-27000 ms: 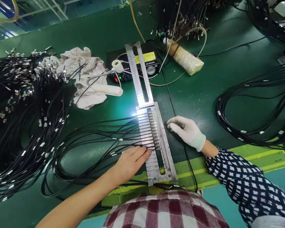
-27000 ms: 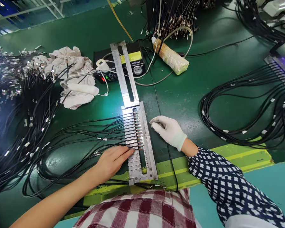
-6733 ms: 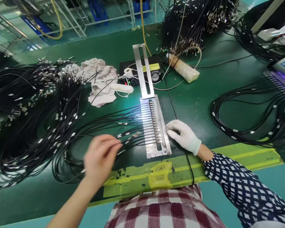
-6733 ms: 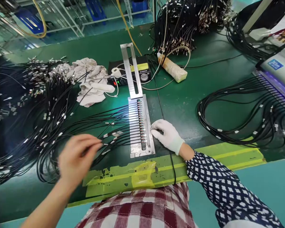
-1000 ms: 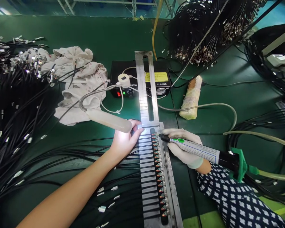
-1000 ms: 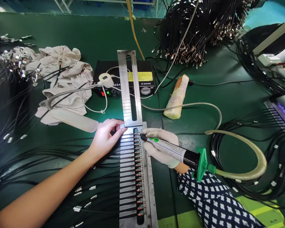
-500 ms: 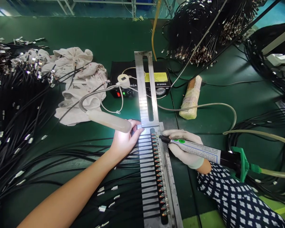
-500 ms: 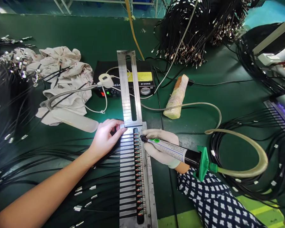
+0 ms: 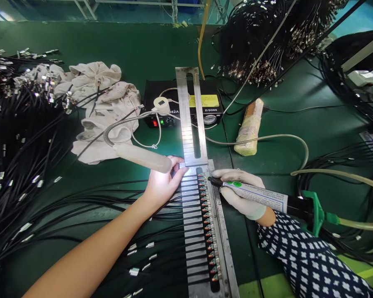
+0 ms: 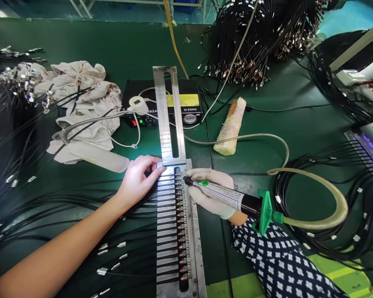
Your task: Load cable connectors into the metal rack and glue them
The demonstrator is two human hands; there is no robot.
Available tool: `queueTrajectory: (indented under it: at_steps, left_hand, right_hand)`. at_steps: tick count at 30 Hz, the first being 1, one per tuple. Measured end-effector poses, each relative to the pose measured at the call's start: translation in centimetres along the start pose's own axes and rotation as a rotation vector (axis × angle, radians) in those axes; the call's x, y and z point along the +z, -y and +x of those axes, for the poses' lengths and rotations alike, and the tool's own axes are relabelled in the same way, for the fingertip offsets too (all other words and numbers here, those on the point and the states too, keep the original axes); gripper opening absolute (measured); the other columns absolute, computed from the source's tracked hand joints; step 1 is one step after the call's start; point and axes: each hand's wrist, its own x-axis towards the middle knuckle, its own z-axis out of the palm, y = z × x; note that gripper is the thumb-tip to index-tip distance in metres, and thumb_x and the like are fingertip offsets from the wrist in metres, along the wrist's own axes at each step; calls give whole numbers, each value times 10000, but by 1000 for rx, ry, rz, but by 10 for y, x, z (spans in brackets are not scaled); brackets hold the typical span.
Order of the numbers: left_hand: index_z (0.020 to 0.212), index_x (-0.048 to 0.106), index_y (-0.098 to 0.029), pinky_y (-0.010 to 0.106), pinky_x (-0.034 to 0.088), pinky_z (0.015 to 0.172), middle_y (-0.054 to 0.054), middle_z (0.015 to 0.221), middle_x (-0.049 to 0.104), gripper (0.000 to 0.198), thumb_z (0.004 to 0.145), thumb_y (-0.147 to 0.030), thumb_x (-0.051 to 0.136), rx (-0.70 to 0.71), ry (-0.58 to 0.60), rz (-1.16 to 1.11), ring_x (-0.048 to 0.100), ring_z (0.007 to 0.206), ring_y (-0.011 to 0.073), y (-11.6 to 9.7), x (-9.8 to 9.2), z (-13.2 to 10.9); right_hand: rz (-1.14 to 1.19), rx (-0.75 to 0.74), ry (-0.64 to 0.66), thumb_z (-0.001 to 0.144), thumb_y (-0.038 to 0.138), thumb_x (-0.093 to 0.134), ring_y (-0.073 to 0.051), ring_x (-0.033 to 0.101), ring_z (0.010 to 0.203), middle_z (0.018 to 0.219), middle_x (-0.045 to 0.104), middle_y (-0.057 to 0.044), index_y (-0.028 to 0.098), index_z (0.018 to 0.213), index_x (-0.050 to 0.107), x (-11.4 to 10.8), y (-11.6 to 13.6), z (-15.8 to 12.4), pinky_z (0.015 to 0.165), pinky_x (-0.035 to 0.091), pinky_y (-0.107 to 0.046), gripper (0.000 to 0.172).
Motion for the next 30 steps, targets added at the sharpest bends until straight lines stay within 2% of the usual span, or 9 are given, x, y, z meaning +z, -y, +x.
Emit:
queueTrajectory:
  at_steps: [16,30]
  left_hand:
    - [943,660,-163,291,398,702,-5,725,564,170,889,-304,582,4,-5,-18,509,692,151,-1,0,0]
    - [954,663,-161,307,414,724,0,727,562,201,895,-331,574,5,0,-18,519,708,162,1,0,1]
  right_hand:
    - [-20,24,-30,793,120,698,-207,733,906,1023,750,-67,203,917,682,4,-2,1,856,621,-344,150]
    - [-5,4,-20,799,132,697,-205,734,894,1020,752,-71,201,924,680,1,-3,0,828,629,-341,143]
